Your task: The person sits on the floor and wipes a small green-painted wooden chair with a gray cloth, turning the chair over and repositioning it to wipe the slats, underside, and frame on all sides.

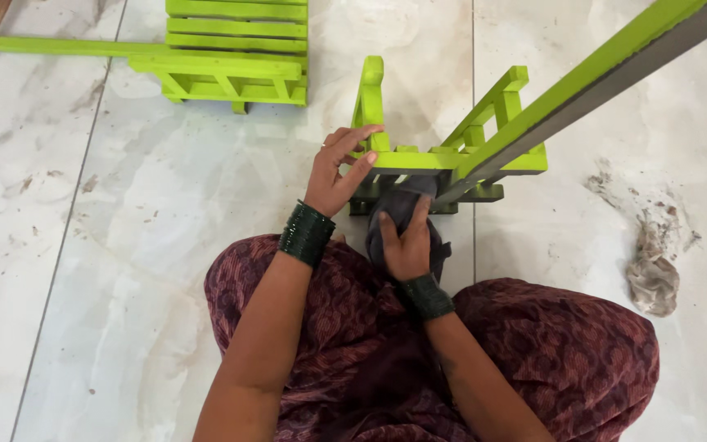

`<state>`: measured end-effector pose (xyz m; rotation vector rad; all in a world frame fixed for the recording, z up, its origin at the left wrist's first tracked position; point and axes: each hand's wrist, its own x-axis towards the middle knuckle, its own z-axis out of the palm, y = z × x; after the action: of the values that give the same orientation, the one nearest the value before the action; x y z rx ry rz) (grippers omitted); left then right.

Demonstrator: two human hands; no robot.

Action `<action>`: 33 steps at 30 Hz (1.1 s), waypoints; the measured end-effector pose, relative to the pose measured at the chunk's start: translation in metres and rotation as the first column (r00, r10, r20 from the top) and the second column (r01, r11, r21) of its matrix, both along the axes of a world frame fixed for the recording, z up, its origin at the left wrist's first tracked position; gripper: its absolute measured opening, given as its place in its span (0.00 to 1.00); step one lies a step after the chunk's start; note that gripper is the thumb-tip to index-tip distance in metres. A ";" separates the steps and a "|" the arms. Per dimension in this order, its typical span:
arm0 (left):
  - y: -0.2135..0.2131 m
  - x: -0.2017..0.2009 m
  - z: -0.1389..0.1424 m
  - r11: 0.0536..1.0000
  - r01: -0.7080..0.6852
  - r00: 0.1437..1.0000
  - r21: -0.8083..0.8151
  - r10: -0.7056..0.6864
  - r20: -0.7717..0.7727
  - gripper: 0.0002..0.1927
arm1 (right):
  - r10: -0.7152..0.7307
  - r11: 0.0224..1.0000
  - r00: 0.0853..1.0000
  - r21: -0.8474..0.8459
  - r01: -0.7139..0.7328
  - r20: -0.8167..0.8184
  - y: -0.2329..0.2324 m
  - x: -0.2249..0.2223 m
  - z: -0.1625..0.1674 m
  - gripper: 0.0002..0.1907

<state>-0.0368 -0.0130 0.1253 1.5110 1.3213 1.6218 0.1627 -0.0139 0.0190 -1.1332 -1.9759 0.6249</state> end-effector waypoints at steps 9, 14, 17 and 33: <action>-0.003 0.001 -0.003 1.000 -0.001 1.000 0.010 0.001 0.023 0.19 | 0.096 0.870 0.995 -0.487 -0.070 0.028 -0.013 -0.022 0.047 0.39; -0.003 0.001 -0.003 1.000 -0.011 1.000 0.003 0.011 0.026 0.19 | 0.071 0.954 0.880 -0.225 -0.198 -0.470 -0.011 -0.021 0.043 0.42; -0.004 0.002 -0.003 1.000 -0.021 1.000 0.000 0.021 0.022 0.19 | 0.153 0.973 0.880 -0.089 -0.215 -0.449 -0.010 -0.024 0.040 0.39; -0.001 0.000 -0.002 1.000 -0.017 1.000 -0.008 0.017 0.016 0.19 | 0.039 0.999 0.995 -0.032 -0.036 0.094 -0.015 -0.011 0.064 0.31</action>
<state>-0.0372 -0.0135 0.1233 1.4829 1.3343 1.6336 0.1516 -0.0292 0.0827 -1.1659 -2.0780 0.6334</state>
